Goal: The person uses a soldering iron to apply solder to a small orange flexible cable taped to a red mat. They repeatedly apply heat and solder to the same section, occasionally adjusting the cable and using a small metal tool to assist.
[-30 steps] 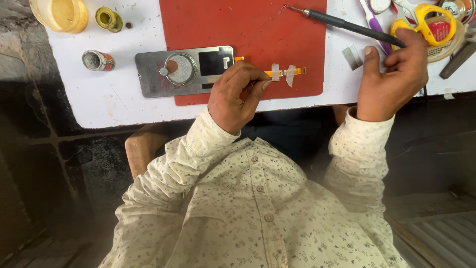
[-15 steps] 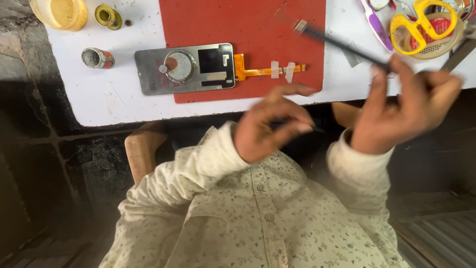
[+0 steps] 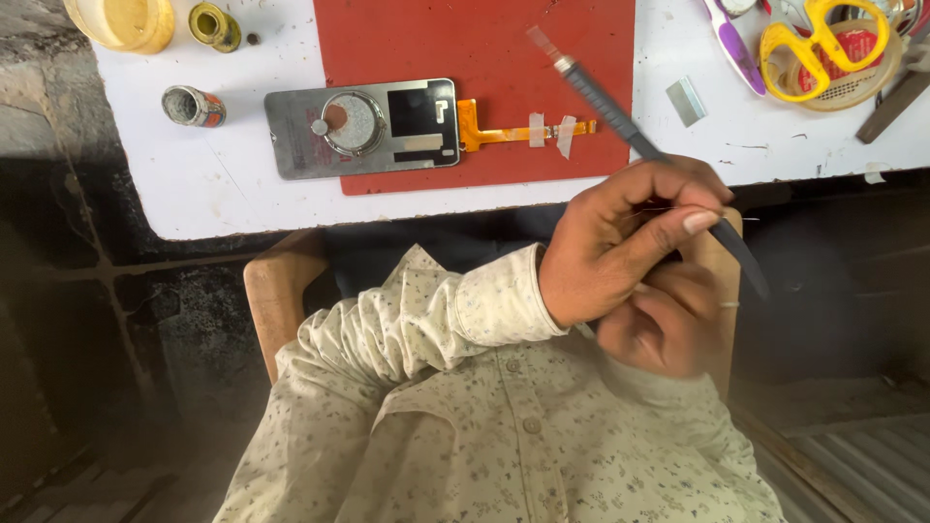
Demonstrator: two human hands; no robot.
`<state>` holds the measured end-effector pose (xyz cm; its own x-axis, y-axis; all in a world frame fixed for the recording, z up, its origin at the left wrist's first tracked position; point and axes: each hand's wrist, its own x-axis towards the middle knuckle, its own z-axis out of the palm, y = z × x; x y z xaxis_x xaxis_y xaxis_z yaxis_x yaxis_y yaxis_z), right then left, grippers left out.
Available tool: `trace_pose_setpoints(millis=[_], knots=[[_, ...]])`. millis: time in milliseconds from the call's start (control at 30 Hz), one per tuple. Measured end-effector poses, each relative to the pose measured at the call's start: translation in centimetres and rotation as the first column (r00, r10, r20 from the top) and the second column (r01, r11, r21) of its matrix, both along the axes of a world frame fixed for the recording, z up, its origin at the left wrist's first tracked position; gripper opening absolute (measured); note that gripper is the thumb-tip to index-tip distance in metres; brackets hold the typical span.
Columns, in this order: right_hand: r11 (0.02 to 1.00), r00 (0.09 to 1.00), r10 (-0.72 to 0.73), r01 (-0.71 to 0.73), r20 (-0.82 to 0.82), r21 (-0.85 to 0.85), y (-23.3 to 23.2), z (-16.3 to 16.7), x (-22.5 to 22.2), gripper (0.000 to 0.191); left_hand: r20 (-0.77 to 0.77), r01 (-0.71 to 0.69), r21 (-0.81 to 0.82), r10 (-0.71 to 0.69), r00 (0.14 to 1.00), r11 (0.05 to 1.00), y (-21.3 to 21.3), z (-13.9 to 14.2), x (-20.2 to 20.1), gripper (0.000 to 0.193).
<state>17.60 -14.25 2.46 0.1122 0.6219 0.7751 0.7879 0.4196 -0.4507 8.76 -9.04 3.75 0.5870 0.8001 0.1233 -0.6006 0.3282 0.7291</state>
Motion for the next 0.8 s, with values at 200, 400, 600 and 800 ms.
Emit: trace_pose_setpoints(millis=[200, 400, 600, 800], knots=[[0.991, 0.975, -0.137, 0.135, -0.177, -0.025, 0.3, -1.4, 2.9, 0.032, -0.067, 0.21, -0.014, -0.21, 0.975, 0.978, -1.0, -0.7, -0.1, 0.015], [0.989, 0.987, -0.012, -0.012, -0.162, -0.15, -0.4, -1.5, 5.1, 0.057, -0.027, 0.397, -0.087, -0.4, 0.916, 0.914, -0.2, -1.9, -1.1, 0.017], [0.998, 0.705, -0.015, 0.057, -0.709, 0.036, 0.4, -2.7, 5.6, 0.082, -0.536, 0.328, 0.16, -0.197, 0.821, 0.931, 3.8, -0.8, -6.9, 0.015], [0.99, 0.479, 0.08, -0.143, -0.874, 0.012, -0.2, -4.7, 8.0, 0.072, -0.588, 0.052, 0.756, 0.642, 0.492, 0.652, 7.4, -0.9, -8.7, 0.005]])
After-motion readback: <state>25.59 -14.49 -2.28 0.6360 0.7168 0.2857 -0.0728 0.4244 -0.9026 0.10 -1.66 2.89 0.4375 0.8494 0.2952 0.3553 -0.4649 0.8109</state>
